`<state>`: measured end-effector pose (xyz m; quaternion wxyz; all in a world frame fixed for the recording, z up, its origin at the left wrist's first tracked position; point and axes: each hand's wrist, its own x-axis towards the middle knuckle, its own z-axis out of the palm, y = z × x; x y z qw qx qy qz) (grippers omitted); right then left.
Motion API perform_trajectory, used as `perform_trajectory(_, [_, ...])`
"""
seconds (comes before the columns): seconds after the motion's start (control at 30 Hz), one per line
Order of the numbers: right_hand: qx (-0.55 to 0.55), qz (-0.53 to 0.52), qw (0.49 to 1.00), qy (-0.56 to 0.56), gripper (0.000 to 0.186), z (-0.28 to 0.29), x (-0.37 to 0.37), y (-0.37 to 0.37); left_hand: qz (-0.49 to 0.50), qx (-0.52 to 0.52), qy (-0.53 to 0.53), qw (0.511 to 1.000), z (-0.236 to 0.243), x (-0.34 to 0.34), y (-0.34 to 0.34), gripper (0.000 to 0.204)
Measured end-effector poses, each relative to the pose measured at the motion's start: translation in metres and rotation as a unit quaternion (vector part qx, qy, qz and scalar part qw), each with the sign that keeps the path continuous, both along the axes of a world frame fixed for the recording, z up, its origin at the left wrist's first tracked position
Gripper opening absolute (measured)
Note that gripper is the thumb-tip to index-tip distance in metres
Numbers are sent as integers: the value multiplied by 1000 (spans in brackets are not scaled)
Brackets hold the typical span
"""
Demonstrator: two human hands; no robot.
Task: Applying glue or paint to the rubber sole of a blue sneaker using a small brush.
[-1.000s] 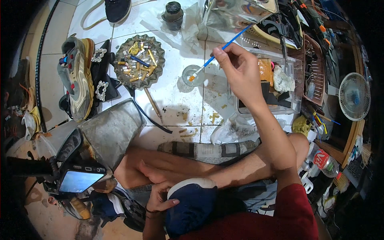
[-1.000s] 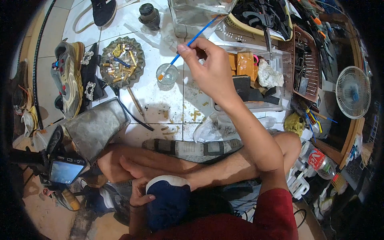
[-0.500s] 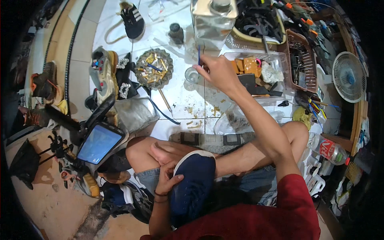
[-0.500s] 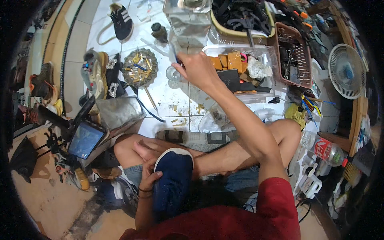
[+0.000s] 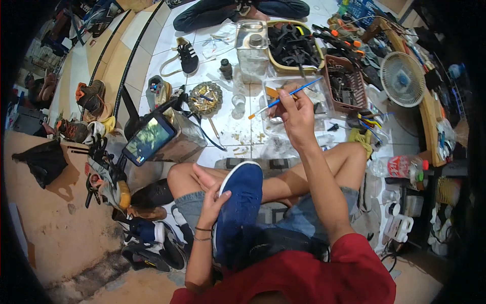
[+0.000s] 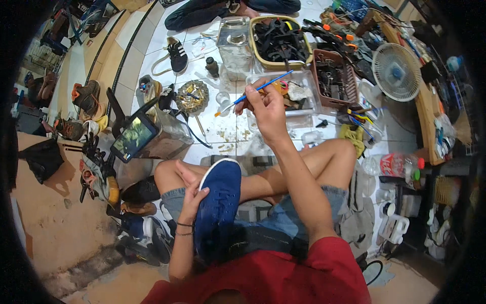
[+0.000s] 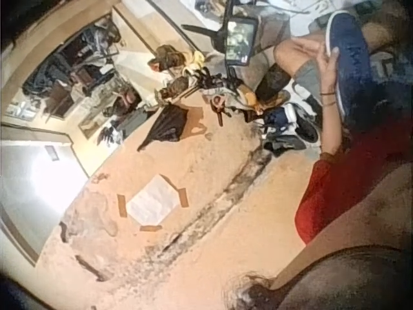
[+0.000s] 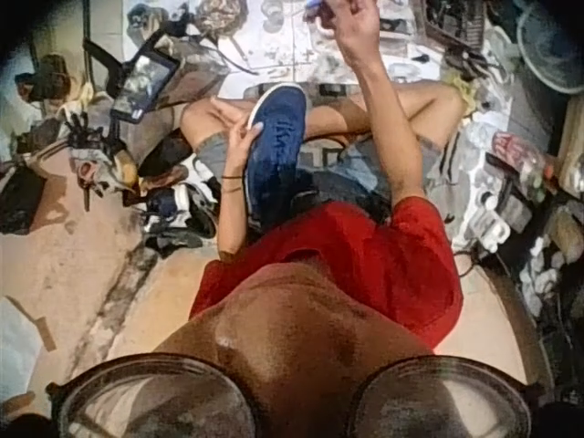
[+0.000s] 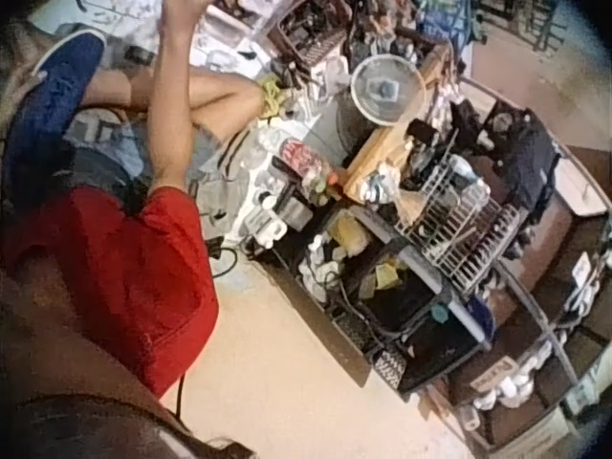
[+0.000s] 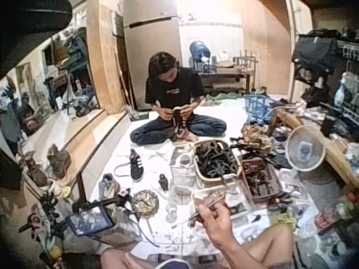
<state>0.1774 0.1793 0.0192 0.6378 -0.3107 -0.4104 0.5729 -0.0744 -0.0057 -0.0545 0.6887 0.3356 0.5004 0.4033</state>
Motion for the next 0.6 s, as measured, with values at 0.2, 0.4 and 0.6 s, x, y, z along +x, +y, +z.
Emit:
perform_trajectory(0.2, [23, 50, 996, 66, 26, 21, 18, -69, -82, 83, 164, 979, 0, 22, -9, 41])
perform_trajectory(0.4, [21, 75, 996, -46, 23, -22, 33, -121, -92, 40, 74, 992, 18, 45, 6, 42])
perform_trajectory(0.6, [84, 33, 959, -269, 13, -65, 11, -149, -166, 21, 198, 966, 21, 53, -2, 40])
